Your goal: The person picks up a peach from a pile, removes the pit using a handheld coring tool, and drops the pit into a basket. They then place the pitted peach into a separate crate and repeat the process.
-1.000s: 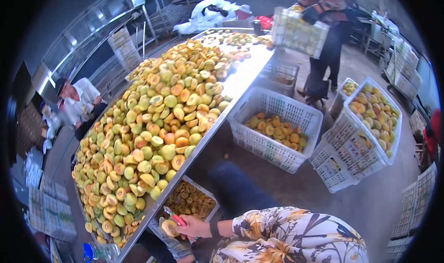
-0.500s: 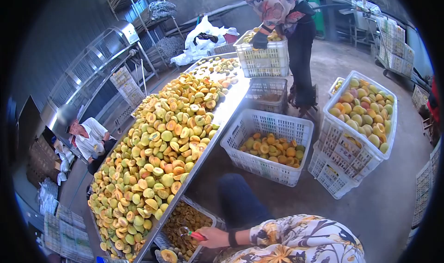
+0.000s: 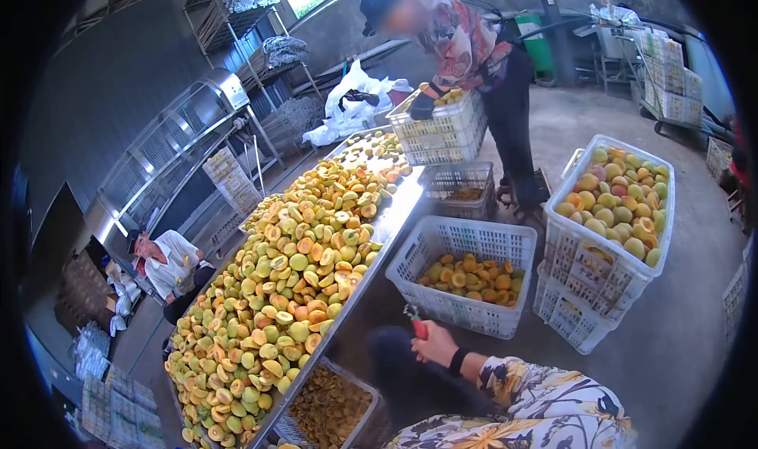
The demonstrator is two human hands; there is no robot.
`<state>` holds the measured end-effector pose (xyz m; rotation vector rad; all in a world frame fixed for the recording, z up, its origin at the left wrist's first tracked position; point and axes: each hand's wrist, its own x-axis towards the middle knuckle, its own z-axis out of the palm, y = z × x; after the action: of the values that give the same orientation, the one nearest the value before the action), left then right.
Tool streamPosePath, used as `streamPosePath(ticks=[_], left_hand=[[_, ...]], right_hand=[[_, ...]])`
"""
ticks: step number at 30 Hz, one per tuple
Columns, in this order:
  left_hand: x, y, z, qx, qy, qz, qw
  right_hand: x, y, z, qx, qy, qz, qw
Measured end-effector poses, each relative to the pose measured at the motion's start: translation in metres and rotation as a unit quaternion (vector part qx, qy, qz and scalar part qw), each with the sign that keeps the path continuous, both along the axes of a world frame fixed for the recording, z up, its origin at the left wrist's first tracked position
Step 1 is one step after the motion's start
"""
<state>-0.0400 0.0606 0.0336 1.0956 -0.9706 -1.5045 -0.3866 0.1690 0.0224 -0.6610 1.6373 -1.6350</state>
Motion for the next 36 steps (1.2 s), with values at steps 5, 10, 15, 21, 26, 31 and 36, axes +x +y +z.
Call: streamPosePath(ticks=[5, 10, 15, 21, 26, 31, 36], left_hand=[[0.003, 0.004, -0.002, -0.003, 0.004, -0.018, 1.0], [0.004, 0.006, -0.004, -0.013, 0.01, -0.038, 0.999], [-0.004, 0.002, -0.002, -0.013, 0.019, -0.044, 0.999], [-0.022, -0.007, 0.007, -0.011, 0.018, -0.04, 0.999], [-0.032, -0.009, 0.008, 0.0, 0.009, -0.043, 0.999], [-0.04, -0.012, 0.014, -0.004, 0.006, -0.044, 0.999], [-0.031, -0.01, 0.007, -0.024, 0.007, -0.036, 0.999]], right_hand=[[-0.051, 0.046, -0.082, 0.192, 0.31, -0.062, 0.929], [-0.065, 0.139, -0.195, 0.495, 0.275, -0.012, 0.824], [-0.058, 0.233, -0.28, 0.627, 0.189, 0.004, 0.756], [-0.072, 0.235, -0.271, 0.631, 0.259, 0.119, 0.722], [-0.072, 0.169, -0.24, 0.508, 0.268, 0.085, 0.814], [-0.048, 0.135, -0.233, 0.435, 0.189, 0.083, 0.876], [-0.036, 0.102, -0.218, 0.302, 0.368, -0.017, 0.879]])
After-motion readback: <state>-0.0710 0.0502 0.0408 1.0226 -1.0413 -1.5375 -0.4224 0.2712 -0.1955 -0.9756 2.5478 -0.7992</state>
